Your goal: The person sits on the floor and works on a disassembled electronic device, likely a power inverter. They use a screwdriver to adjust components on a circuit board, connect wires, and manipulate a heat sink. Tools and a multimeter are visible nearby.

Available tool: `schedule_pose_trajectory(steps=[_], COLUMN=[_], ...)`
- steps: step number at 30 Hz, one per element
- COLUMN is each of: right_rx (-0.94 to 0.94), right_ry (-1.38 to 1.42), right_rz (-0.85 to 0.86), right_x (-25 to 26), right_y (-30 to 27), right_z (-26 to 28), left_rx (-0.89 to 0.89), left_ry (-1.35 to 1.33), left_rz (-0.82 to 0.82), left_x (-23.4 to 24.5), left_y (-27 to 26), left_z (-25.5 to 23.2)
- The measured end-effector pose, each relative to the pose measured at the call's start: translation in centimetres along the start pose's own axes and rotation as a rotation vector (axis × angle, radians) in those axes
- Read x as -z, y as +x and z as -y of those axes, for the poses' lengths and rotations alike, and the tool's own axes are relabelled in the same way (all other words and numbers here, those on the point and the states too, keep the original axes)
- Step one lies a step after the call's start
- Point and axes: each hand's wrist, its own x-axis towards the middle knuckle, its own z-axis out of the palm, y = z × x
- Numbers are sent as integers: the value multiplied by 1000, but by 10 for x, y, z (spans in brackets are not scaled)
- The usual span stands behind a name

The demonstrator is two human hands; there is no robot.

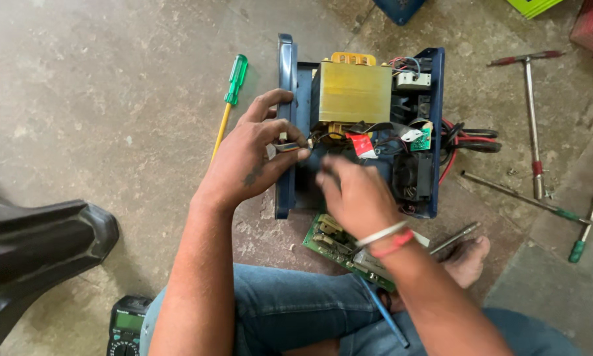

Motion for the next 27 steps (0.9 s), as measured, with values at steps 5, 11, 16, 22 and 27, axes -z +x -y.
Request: schedule_pose_trajectory(steps=[5, 11, 16, 22, 27], right_rx=[21, -174, 107, 203, -40], right_ry=[121, 93, 67, 252, 311], right_rz=[195, 156, 349, 190, 251], right_x=[-12, 14, -2, 48, 35], right_y=[-5, -3, -3, 8, 14], right_z=[7, 6, -1, -21, -31], left_rx=[-4, 48, 126, 97, 183], left_ry=[-19, 1, -22, 14, -9], left_rz=[-17, -29, 19, 20, 41], left_x=[0, 0, 4, -2, -1], left_y=[1, -4, 4, 13, 16], left_z=[0, -7, -14, -15, -18])
